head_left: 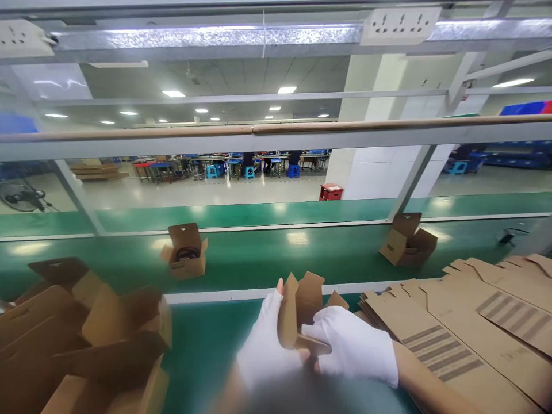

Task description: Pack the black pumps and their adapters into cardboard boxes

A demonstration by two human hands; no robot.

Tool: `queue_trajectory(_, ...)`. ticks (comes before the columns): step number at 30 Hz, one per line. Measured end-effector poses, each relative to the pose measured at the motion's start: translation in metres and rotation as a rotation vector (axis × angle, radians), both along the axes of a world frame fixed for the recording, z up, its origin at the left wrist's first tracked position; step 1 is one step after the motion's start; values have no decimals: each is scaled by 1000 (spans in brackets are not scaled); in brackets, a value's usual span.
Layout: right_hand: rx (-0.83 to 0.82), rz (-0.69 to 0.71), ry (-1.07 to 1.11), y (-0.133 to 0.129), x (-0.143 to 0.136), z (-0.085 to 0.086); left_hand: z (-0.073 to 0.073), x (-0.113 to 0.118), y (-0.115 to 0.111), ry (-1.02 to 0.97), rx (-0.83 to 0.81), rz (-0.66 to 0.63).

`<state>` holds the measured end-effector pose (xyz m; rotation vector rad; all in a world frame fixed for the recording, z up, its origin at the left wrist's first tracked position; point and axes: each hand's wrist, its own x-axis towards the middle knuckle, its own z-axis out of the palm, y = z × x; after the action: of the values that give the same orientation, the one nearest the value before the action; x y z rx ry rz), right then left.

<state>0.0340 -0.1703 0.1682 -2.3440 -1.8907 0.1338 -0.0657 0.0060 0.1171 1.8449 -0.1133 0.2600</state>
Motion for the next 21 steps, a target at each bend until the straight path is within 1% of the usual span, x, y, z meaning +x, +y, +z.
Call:
queue_trajectory(2,-62,28,-2,-3,1,-1,0,-1,-2,-9,127,-33)
queue_trajectory(3,-74,28,-23,-4,2,-2,0,-1,-3,-13,162,-51)
queue_trajectory(6,-81,11,-86,-6,2,-1,0,1,-5,-27,202,-74)
queue_trajectory(8,-43,13,-107,-7,2,0,-1,3,-5,-38,225,-76)
queue_trajectory(10,68,32,-93,-11,5,0,-1,4,-4,-46,240,-66)
queue_trajectory(11,173,40,-57,-15,8,-2,-2,4,-3,-50,245,-52)
queue_trajectory(12,312,20,3,-19,13,-4,-2,4,-1,-53,249,-33)
queue_trajectory(13,485,-42,78,-25,19,-7,-2,3,0,-56,252,-12)
queue_trajectory(14,659,-147,164,-30,25,-10,-1,2,1,-59,253,6)
queue_trajectory(15,800,-278,262,-35,32,-15,-1,1,2,-62,252,20)
queue_trajectory(16,878,-405,378,-39,38,-19,-1,1,2,-65,249,28)
queue_trajectory(17,890,-504,520,-42,43,-24,0,0,1,-69,244,30)
queue_trajectory(18,847,-549,697,-43,45,-27,1,0,-1,-75,237,26)
queue_trajectory(19,771,-537,904,-42,46,-30,2,-1,-3,-84,228,16)
queue_trajectory(21,633,-421,1315,-37,41,-33,5,-2,-8,-102,209,-15)
